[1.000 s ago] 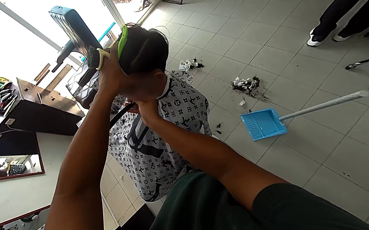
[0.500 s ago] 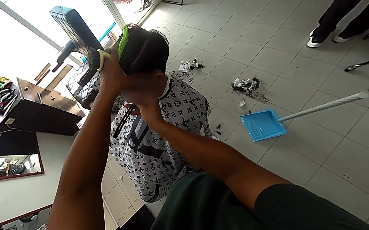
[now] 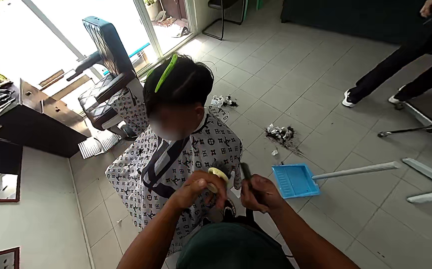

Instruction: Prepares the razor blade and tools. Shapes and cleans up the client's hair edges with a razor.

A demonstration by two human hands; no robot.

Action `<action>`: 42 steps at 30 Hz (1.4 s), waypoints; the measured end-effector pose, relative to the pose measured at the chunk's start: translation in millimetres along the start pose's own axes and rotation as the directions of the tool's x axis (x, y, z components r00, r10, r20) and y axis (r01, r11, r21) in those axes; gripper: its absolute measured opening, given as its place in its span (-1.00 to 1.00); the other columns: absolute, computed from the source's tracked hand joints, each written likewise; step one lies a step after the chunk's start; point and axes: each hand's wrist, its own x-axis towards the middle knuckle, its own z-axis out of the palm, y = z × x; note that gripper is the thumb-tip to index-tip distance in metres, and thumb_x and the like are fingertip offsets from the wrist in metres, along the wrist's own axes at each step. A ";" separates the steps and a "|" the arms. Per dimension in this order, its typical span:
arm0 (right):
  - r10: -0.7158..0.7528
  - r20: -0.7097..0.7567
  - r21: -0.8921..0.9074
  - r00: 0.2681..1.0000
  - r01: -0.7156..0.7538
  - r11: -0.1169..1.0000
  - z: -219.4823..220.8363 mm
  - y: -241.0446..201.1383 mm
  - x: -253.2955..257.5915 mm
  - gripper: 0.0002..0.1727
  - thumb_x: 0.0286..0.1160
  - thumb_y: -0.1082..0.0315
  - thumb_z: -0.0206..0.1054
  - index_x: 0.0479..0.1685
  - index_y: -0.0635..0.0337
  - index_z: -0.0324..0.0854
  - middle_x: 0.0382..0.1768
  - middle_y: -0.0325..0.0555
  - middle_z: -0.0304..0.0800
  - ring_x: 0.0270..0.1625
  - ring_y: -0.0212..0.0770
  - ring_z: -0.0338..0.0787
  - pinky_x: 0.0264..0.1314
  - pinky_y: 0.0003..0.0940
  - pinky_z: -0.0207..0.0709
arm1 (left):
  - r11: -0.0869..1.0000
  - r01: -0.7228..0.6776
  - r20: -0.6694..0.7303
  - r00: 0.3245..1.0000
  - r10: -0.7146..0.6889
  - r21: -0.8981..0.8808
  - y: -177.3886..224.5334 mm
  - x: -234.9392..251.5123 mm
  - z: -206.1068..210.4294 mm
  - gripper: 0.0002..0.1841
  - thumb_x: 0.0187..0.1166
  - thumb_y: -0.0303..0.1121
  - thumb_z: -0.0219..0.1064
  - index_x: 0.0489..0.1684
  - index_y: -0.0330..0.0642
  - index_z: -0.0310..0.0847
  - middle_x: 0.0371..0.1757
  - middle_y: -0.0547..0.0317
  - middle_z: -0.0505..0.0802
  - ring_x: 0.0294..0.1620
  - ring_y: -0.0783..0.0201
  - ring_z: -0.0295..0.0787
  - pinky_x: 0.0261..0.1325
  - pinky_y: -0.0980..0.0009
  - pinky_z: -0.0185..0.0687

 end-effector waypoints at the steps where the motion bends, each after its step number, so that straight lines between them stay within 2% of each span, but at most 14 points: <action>1: 0.139 -0.100 -0.110 0.985 -0.150 0.983 -0.3 3.0 -2.6 -0.52 0.84 -0.04 0.03 -0.20 -0.07 0.85 -0.71 -0.52 0.68 -0.75 -0.70 0.50 -0.72 -0.77 0.35 | 1.000 -0.010 0.034 0.999 0.010 0.008 -4.1 6.4 5.3 -0.22 0.69 0.40 -0.13 -0.13 -0.13 0.80 -0.31 0.26 0.91 -0.42 0.65 0.72 -0.43 0.72 0.50; 3: 0.255 -0.257 -0.152 0.932 -0.299 0.942 -2.0 11.5 -8.6 -0.54 0.79 0.08 -0.02 -0.28 -0.03 0.80 -0.74 -0.48 0.66 -0.80 -0.67 0.42 -0.78 -0.73 0.26 | 0.998 -0.040 0.092 0.995 0.037 0.037 -6.9 14.8 10.7 -0.24 0.75 0.33 -0.12 -0.18 -0.23 0.76 -0.34 0.23 0.88 -0.44 0.70 0.62 -0.42 0.74 0.39; 6: 0.145 -0.135 -0.018 0.980 -0.149 0.989 -5.6 12.1 -21.3 -0.52 0.79 -0.06 0.08 -0.19 0.00 0.86 -0.73 -0.50 0.63 -0.75 -0.67 0.48 -0.70 -0.74 0.34 | 0.998 -0.062 0.137 0.988 0.064 -0.018 -10.3 20.0 11.0 -0.27 0.75 0.30 -0.08 -0.19 -0.25 0.74 -0.36 0.24 0.86 -0.45 0.72 0.59 -0.43 0.75 0.36; 8: 0.216 -0.323 -0.251 0.922 -0.303 0.919 4.7 6.9 -16.2 -0.53 0.84 0.10 -0.04 -0.22 0.04 0.79 -0.73 -0.47 0.65 -0.78 -0.66 0.45 -0.73 -0.73 0.30 | 0.997 -0.082 0.098 0.992 0.083 -0.015 -11.5 20.8 12.2 -0.28 0.74 0.31 -0.06 -0.19 -0.21 0.74 -0.36 0.27 0.86 -0.46 0.71 0.62 -0.44 0.74 0.40; 10: 0.175 -0.563 -0.457 0.808 -0.481 0.748 10.2 3.9 0.6 -0.58 0.88 0.25 -0.14 -0.01 0.25 0.65 -0.63 -0.39 0.67 -0.70 -0.56 0.49 -0.62 -0.62 0.40 | 0.971 -0.123 -0.128 0.980 0.151 0.205 0.7 23.8 7.4 -0.39 0.80 0.21 -0.04 -0.21 -0.11 0.77 -0.36 0.37 0.88 -0.40 0.70 0.68 -0.35 0.72 0.52; 11: 0.093 -0.615 -0.495 0.783 -0.475 0.728 9.7 2.1 8.3 -0.60 0.88 0.28 -0.17 0.12 0.31 0.58 -0.52 -0.36 0.75 -0.60 -0.54 0.60 -0.50 -0.59 0.51 | 0.927 -0.096 -0.313 0.924 0.218 0.363 11.7 26.1 0.9 -0.52 0.82 0.06 0.05 -0.23 -0.09 0.77 -0.35 0.40 0.89 -0.37 0.67 0.72 -0.29 0.68 0.61; 13: -0.058 -0.620 -0.538 0.782 -0.371 0.757 9.6 -7.4 24.1 -0.67 0.85 0.35 -0.16 0.24 0.35 0.44 -0.18 -0.21 0.92 -0.31 -0.40 0.86 -0.23 -0.45 0.74 | 0.744 0.058 -0.548 0.715 0.434 0.665 38.2 35.0 -27.1 -0.84 0.69 -0.32 0.31 -0.15 -0.23 0.70 -0.23 0.29 0.88 -0.31 0.58 0.75 -0.23 0.58 0.70; 15: -0.155 -0.587 -0.593 0.794 -0.292 0.750 11.9 -16.9 44.3 -0.72 0.83 0.42 -0.10 0.26 0.35 0.42 0.07 -0.09 0.90 -0.10 -0.28 0.92 -0.08 -0.35 0.80 | 0.481 0.289 -0.548 0.601 0.582 0.828 67.8 42.4 -69.4 -0.71 0.51 -0.31 0.49 0.02 -0.34 0.71 0.09 0.03 0.83 0.02 0.35 0.76 -0.03 0.42 0.72; 18: -0.269 -0.498 -0.738 0.824 -0.240 0.631 7.4 -21.8 82.0 -0.73 0.79 0.45 0.01 0.25 0.37 0.51 0.12 -0.05 0.87 -0.01 -0.31 0.89 0.03 -0.35 0.77 | 0.200 0.485 -0.513 0.690 0.511 0.852 100.8 49.2 -122.8 -0.17 0.26 -0.07 0.67 0.59 -0.21 0.48 0.69 -0.24 0.46 0.65 -0.12 0.42 0.55 -0.03 0.45; 20: -0.292 -0.440 -0.806 0.849 -0.231 0.544 6.1 -21.0 109.7 -0.76 0.78 0.48 0.06 0.21 0.34 0.58 0.14 -0.05 0.86 0.05 -0.32 0.87 0.16 -0.35 0.72 | 0.127 0.558 -0.560 0.737 0.380 0.820 110.6 54.2 -139.2 0.19 0.02 -0.03 0.81 0.82 -0.08 0.17 0.85 -0.15 0.23 0.74 -0.18 0.30 0.61 -0.18 0.35; 23: -0.299 -0.409 -0.846 0.862 -0.235 0.478 7.5 -16.1 146.1 -0.76 0.77 0.43 0.17 0.19 0.34 0.65 0.07 0.05 0.85 0.05 -0.19 0.85 0.21 -0.19 0.71 | 0.102 0.618 -0.621 0.742 0.251 0.780 109.0 59.0 -150.4 0.45 -0.22 -0.07 0.92 0.92 0.01 -0.05 0.89 -0.09 0.13 0.77 -0.19 0.27 0.58 -0.25 0.38; 26: -0.396 -0.386 -0.888 0.833 -0.219 0.403 6.9 -5.3 172.5 -0.78 0.70 0.37 0.31 0.10 0.33 0.73 -0.13 0.08 0.85 -0.16 -0.13 0.82 0.00 -0.14 0.70 | 0.098 0.647 -0.650 0.726 0.224 0.756 100.5 59.4 -151.5 0.50 -0.28 -0.13 0.95 0.93 0.04 -0.09 0.89 -0.10 0.14 0.73 -0.22 0.32 0.50 -0.29 0.44; 33: -0.379 -0.423 -0.893 0.823 -0.308 0.328 6.1 8.6 201.6 -0.76 0.68 0.35 0.35 0.09 0.33 0.79 -0.01 0.17 0.86 0.04 0.05 0.85 0.23 0.02 0.67 | 0.041 0.700 -0.692 0.692 0.206 0.713 88.4 59.1 -152.4 0.61 -0.34 -0.05 0.95 0.96 0.10 -0.28 0.86 -0.17 0.15 0.63 -0.32 0.42 0.37 -0.34 0.52; 42: -0.383 -0.400 -0.910 0.832 -0.313 0.272 9.7 8.8 210.5 -0.76 0.69 0.35 0.34 0.04 0.37 0.79 -0.06 0.21 0.85 0.00 0.09 0.85 0.17 0.05 0.67 | 0.028 0.704 -0.691 0.689 0.218 0.710 85.6 60.4 -152.0 0.55 -0.23 -0.19 0.92 0.96 0.10 -0.30 0.82 -0.25 0.20 0.58 -0.35 0.47 0.30 -0.34 0.56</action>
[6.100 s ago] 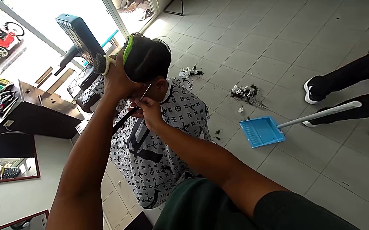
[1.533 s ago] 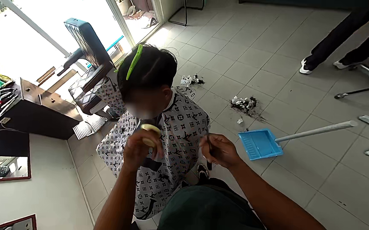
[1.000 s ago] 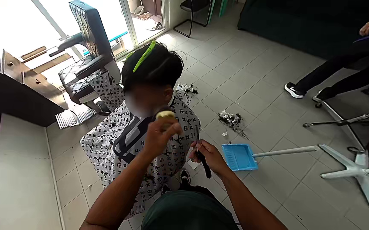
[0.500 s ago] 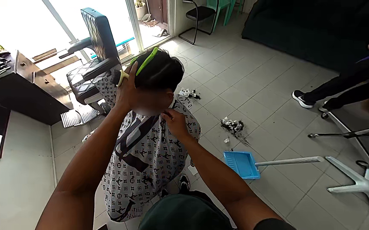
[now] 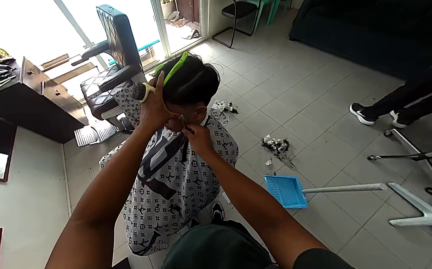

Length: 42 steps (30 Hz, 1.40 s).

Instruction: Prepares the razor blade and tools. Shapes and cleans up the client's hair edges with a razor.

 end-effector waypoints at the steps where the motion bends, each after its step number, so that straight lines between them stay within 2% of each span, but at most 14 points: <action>1: -0.004 -0.002 -0.006 1.000 0.004 1.000 0.1 -0.5 0.2 -0.76 0.69 0.35 0.34 0.02 0.37 0.79 -0.07 0.21 0.85 0.00 0.09 0.85 0.18 0.05 0.67 | 1.000 -0.001 0.001 1.000 0.001 0.000 0.4 0.2 -0.2 0.55 -0.22 -0.21 0.92 0.96 0.09 -0.30 0.82 -0.24 0.20 0.59 -0.35 0.46 0.32 -0.34 0.55; 6: 0.013 0.007 -0.025 1.000 -0.013 1.000 -1.7 -5.2 0.0 -0.75 0.70 0.33 0.33 0.03 0.35 0.80 -0.08 0.20 0.86 0.00 0.10 0.85 0.16 0.06 0.67 | 1.000 0.012 0.006 1.000 -0.012 -0.010 0.2 0.3 -1.3 0.53 -0.19 -0.18 0.91 0.96 0.11 -0.28 0.83 -0.21 0.20 0.64 -0.30 0.41 0.39 -0.29 0.52; 8: 0.007 0.009 -0.026 1.000 -0.007 1.000 -1.2 -5.9 0.8 -0.75 0.70 0.33 0.34 0.02 0.37 0.80 -0.11 0.19 0.86 -0.05 0.07 0.85 0.10 0.04 0.68 | 1.000 0.003 0.002 1.000 -0.003 -0.022 1.0 -0.6 -2.7 0.50 -0.18 -0.21 0.90 0.96 0.07 -0.24 0.80 -0.27 0.24 0.61 -0.34 0.43 0.39 -0.31 0.51; 11: 0.006 0.017 -0.025 1.000 -0.006 1.000 0.6 -4.8 5.3 -0.74 0.68 0.34 0.34 0.01 0.37 0.81 -0.10 0.18 0.88 0.00 0.05 0.87 0.20 0.00 0.67 | 1.000 -0.001 0.004 1.000 0.002 -0.027 0.4 0.2 -3.1 0.48 -0.17 -0.23 0.88 0.95 0.07 -0.23 0.79 -0.28 0.24 0.65 -0.33 0.39 0.43 -0.29 0.50; 14: 0.004 0.020 -0.032 1.000 -0.003 0.999 2.2 -4.2 7.1 -0.75 0.68 0.33 0.33 -0.02 0.37 0.82 -0.12 0.17 0.88 0.00 0.04 0.87 0.20 0.00 0.66 | 1.000 0.005 0.015 1.000 -0.005 -0.024 -0.6 1.0 -2.6 0.48 -0.13 -0.22 0.88 0.96 0.09 -0.26 0.78 -0.30 0.24 0.61 -0.36 0.42 0.40 -0.30 0.51; 20: 0.018 0.011 -0.018 1.000 -0.017 1.000 -0.6 -2.9 6.7 -0.75 0.68 0.33 0.34 -0.05 0.39 0.81 -0.16 0.18 0.86 -0.05 0.05 0.85 0.14 0.01 0.66 | 0.999 -0.015 0.003 1.000 0.015 -0.038 -0.8 0.8 -3.1 0.47 -0.17 -0.22 0.90 0.95 0.05 -0.20 0.82 -0.23 0.19 0.73 -0.27 0.28 0.54 -0.25 0.42; 26: 0.034 0.038 -0.021 0.999 -0.034 0.999 0.5 -7.0 7.8 -0.75 0.69 0.32 0.33 -0.03 0.37 0.81 -0.14 0.17 0.87 -0.03 0.04 0.86 0.17 0.01 0.66 | 1.000 0.013 0.014 1.000 -0.013 -0.023 -0.2 1.9 -3.3 0.47 -0.15 -0.23 0.88 0.95 0.08 -0.23 0.82 -0.21 0.21 0.63 -0.31 0.41 0.41 -0.26 0.52; 30: 0.021 0.013 -0.022 1.000 -0.021 1.000 -0.8 -2.5 7.4 -0.75 0.68 0.33 0.34 -0.04 0.39 0.81 -0.16 0.18 0.87 -0.07 0.04 0.86 0.13 -0.02 0.67 | 1.000 0.011 0.020 1.000 -0.011 -0.024 0.3 1.3 -4.5 0.49 -0.18 -0.19 0.90 0.95 0.08 -0.23 0.83 -0.23 0.18 0.70 -0.29 0.31 0.49 -0.26 0.45; 38: 0.039 0.029 -0.019 0.999 -0.039 0.999 -1.0 -5.2 8.2 -0.74 0.69 0.32 0.34 -0.01 0.37 0.81 -0.12 0.17 0.87 -0.02 0.04 0.86 0.18 0.01 0.66 | 0.999 0.029 0.033 0.999 -0.028 -0.024 -0.6 1.5 -4.6 0.49 -0.16 -0.18 0.89 0.96 0.13 -0.25 0.80 -0.25 0.22 0.56 -0.34 0.47 0.35 -0.29 0.55; 42: 0.043 0.018 0.000 0.999 -0.043 0.999 -1.0 -3.7 6.9 -0.75 0.68 0.33 0.35 -0.01 0.36 0.81 -0.11 0.16 0.88 -0.01 0.03 0.87 0.19 -0.02 0.66 | 0.999 0.044 0.042 0.998 -0.043 -0.026 0.0 0.9 -5.2 0.51 -0.17 -0.15 0.90 0.96 0.16 -0.28 0.82 -0.22 0.19 0.58 -0.35 0.44 0.36 -0.30 0.53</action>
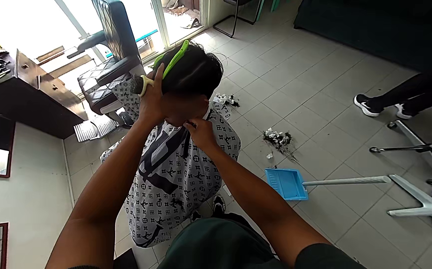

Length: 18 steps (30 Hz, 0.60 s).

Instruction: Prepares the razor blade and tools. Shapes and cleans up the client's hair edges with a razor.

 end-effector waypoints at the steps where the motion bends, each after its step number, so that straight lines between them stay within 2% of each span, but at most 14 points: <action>1: -0.019 0.003 0.000 1.000 0.019 1.000 -0.3 0.0 -1.5 -0.76 0.68 0.33 0.35 -0.01 0.35 0.81 -0.11 0.16 0.88 -0.01 0.02 0.86 0.19 -0.02 0.67 | 1.000 -0.004 0.000 1.000 0.004 -0.001 0.1 0.0 0.5 0.51 -0.16 -0.16 0.90 0.96 0.15 -0.28 0.82 -0.22 0.19 0.57 -0.36 0.45 0.35 -0.30 0.54; 4: -0.123 -0.010 -0.009 0.992 0.123 0.992 -3.0 6.2 -8.0 -0.78 0.66 0.35 0.36 0.00 0.35 0.81 -0.09 0.16 0.86 -0.01 0.05 0.85 0.16 -0.02 0.68 | 0.999 -0.034 0.000 0.999 0.034 -0.009 -2.2 0.6 2.5 0.57 -0.25 -0.17 0.92 0.96 0.12 -0.30 0.85 -0.22 0.13 0.64 -0.35 0.38 0.39 -0.31 0.51; 7: -0.084 -0.007 0.001 0.996 0.084 0.996 -9.0 11.3 -10.5 -0.76 0.67 0.35 0.36 0.01 0.39 0.79 -0.09 0.20 0.83 -0.08 0.06 0.82 0.07 -0.03 0.67 | 1.000 -0.030 -0.007 1.000 0.030 -0.010 0.0 -0.8 5.1 0.63 -0.34 -0.10 0.95 0.97 0.10 -0.33 0.87 -0.27 0.07 0.71 -0.34 0.29 0.42 -0.30 0.49; 9: -0.040 0.010 0.000 0.999 0.040 0.999 -9.9 11.8 -8.6 -0.76 0.68 0.33 0.35 0.00 0.38 0.79 -0.09 0.20 0.83 -0.10 0.05 0.82 0.04 -0.04 0.67 | 1.000 -0.018 -0.022 1.000 0.018 0.011 3.5 -1.4 7.7 0.63 -0.33 -0.09 0.95 0.96 0.08 -0.34 0.85 -0.30 0.11 0.64 -0.36 0.39 0.34 -0.33 0.53; 11: -0.012 0.029 -0.005 1.000 0.012 1.000 -8.1 10.7 -4.3 -0.76 0.68 0.33 0.34 0.01 0.36 0.80 -0.06 0.17 0.85 0.01 0.04 0.83 0.18 -0.02 0.64 | 1.000 -0.008 -0.043 0.999 0.009 0.030 4.2 -0.4 10.1 0.62 -0.31 -0.12 0.94 0.96 0.09 -0.34 0.84 -0.30 0.13 0.65 -0.35 0.39 0.35 -0.35 0.52; 13: -0.009 0.034 -0.006 0.999 0.009 1.000 -5.3 10.0 -1.5 -0.76 0.68 0.33 0.34 0.00 0.36 0.81 -0.07 0.17 0.86 0.04 0.03 0.83 0.22 -0.03 0.63 | 0.999 0.006 -0.039 0.999 -0.004 0.041 5.3 0.5 10.5 0.60 -0.27 -0.15 0.93 0.96 0.09 -0.34 0.84 -0.29 0.14 0.65 -0.35 0.37 0.38 -0.34 0.50; 18: -0.035 0.037 -0.023 0.999 0.036 0.999 -1.2 7.1 1.1 -0.75 0.70 0.31 0.33 -0.05 0.35 0.82 -0.14 0.16 0.87 -0.02 0.03 0.85 0.19 0.01 0.64 | 0.999 0.002 -0.027 1.000 0.000 0.046 4.9 0.1 9.0 0.56 -0.22 -0.17 0.91 0.96 0.08 -0.33 0.82 -0.32 0.17 0.63 -0.37 0.39 0.36 -0.34 0.52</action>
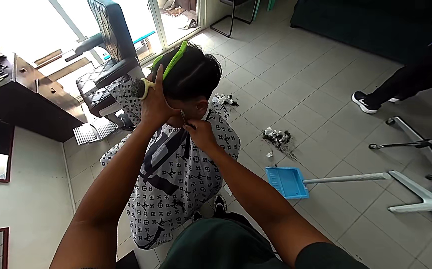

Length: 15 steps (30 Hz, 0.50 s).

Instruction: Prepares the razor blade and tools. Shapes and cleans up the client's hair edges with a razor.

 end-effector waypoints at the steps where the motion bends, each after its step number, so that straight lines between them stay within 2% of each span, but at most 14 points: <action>1: -0.004 0.002 -0.004 1.000 0.004 1.000 0.2 -0.9 0.5 -0.75 0.70 0.31 0.32 -0.06 0.35 0.81 -0.15 0.16 0.87 -0.03 0.04 0.84 0.17 0.01 0.63 | 1.000 -0.007 -0.002 1.000 0.007 -0.003 -0.1 -0.1 -0.7 0.55 -0.21 -0.17 0.91 0.96 0.06 -0.32 0.82 -0.30 0.17 0.66 -0.34 0.37 0.39 -0.30 0.51; 5: -0.006 -0.005 -0.002 1.000 0.006 1.000 -0.4 -0.4 0.4 -0.76 0.69 0.34 0.33 -0.07 0.37 0.80 -0.15 0.17 0.86 -0.04 0.04 0.85 0.16 -0.02 0.65 | 0.999 -0.032 -0.021 0.999 0.032 -0.023 -2.0 0.0 -0.3 0.50 -0.18 -0.18 0.89 0.95 0.02 -0.26 0.81 -0.31 0.18 0.69 -0.31 0.33 0.45 -0.25 0.49; 10: 0.052 -0.011 0.026 0.999 -0.052 0.998 -2.5 -0.4 -0.2 -0.75 0.68 0.33 0.34 0.02 0.37 0.80 -0.08 0.18 0.86 0.01 0.03 0.85 0.20 -0.02 0.65 | 0.998 -0.040 -0.020 0.999 0.039 -0.049 -3.0 -0.6 -1.3 0.51 -0.21 -0.19 0.91 0.95 0.02 -0.25 0.83 -0.34 0.14 0.72 -0.33 0.27 0.47 -0.27 0.46; 15: 0.018 0.005 0.005 1.000 -0.018 1.000 -0.2 -4.3 0.4 -0.74 0.70 0.31 0.32 -0.01 0.36 0.80 -0.10 0.16 0.86 0.00 0.03 0.85 0.20 -0.01 0.64 | 0.998 -0.053 -0.029 0.998 0.051 -0.044 -5.7 0.4 0.2 0.48 -0.16 -0.18 0.88 0.95 0.04 -0.25 0.82 -0.33 0.15 0.67 -0.34 0.35 0.42 -0.27 0.52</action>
